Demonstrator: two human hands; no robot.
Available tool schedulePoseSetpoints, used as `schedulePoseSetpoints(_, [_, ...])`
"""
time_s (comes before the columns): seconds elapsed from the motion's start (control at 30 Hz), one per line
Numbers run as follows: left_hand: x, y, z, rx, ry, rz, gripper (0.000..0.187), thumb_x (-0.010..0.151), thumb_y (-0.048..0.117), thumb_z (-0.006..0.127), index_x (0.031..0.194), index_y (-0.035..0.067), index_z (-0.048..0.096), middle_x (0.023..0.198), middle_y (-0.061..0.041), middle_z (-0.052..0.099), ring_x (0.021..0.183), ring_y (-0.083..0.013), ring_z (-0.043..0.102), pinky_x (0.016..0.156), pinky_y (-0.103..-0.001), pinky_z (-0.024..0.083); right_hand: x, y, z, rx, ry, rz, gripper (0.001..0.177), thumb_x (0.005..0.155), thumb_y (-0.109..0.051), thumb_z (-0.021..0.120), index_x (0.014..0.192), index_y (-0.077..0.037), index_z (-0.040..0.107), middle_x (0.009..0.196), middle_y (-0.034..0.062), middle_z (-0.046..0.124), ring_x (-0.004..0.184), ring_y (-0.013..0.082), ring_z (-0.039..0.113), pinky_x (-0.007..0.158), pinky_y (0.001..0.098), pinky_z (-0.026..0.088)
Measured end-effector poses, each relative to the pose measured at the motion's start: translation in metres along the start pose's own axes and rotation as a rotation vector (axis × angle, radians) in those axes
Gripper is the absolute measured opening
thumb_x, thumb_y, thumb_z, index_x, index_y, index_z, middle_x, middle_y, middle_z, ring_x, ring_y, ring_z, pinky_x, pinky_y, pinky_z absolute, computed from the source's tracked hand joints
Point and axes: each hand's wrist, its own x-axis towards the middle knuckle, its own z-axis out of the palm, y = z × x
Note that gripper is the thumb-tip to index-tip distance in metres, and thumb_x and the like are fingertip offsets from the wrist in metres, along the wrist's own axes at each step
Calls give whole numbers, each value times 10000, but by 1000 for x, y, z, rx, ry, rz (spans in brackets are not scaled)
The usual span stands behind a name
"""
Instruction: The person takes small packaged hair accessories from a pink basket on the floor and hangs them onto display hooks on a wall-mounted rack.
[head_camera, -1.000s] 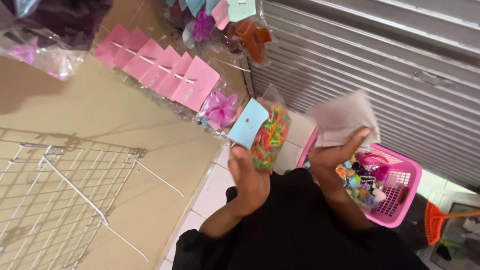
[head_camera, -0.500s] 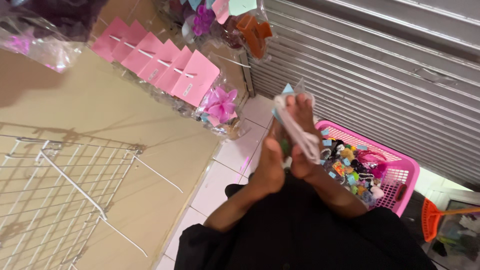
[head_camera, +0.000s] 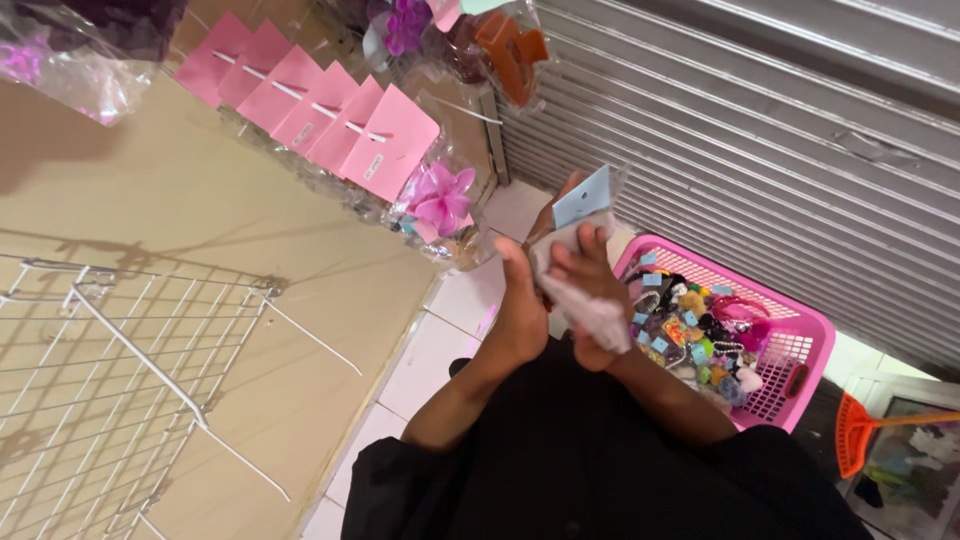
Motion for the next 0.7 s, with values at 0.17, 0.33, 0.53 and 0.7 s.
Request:
schedulePoseSetpoints(0.17, [7,19,20,275,-59,155,1038,1031,782,142,1623,-64,255,1620,-201,425,1523,-282,423,1275,-373,326,10,-9,4,551,278,347,682,1118,-513,365,1562,0,438,1650,133,422,1604,299,259,1358,448,165])
schedulePoseSetpoints(0.33, [-1,36,12,393,-172,289,1042,1016,824,242,1590,-44,304,1595,-161,445,1487,-247,465,1250,-382,377,13,15,6,156,83,-215,520,1110,-410,422,1412,-28,605,1586,117,498,1633,259,189,1365,445,125])
schedulePoseSetpoints(0.53, [3,30,26,384,-153,198,1011,1016,767,403,1598,-57,348,1469,-197,538,1342,-257,550,1161,-386,465,10,6,-21,-114,-25,-163,256,1126,-321,462,1236,-159,627,1470,106,543,1612,312,198,1388,590,19])
schedulePoseSetpoints(0.7, [5,51,21,609,-222,363,816,1128,583,461,1668,36,189,1728,-145,245,1629,-281,253,1368,-386,214,19,-9,0,518,328,32,497,1168,-439,334,1520,-120,479,1614,59,455,1577,252,322,1360,474,190])
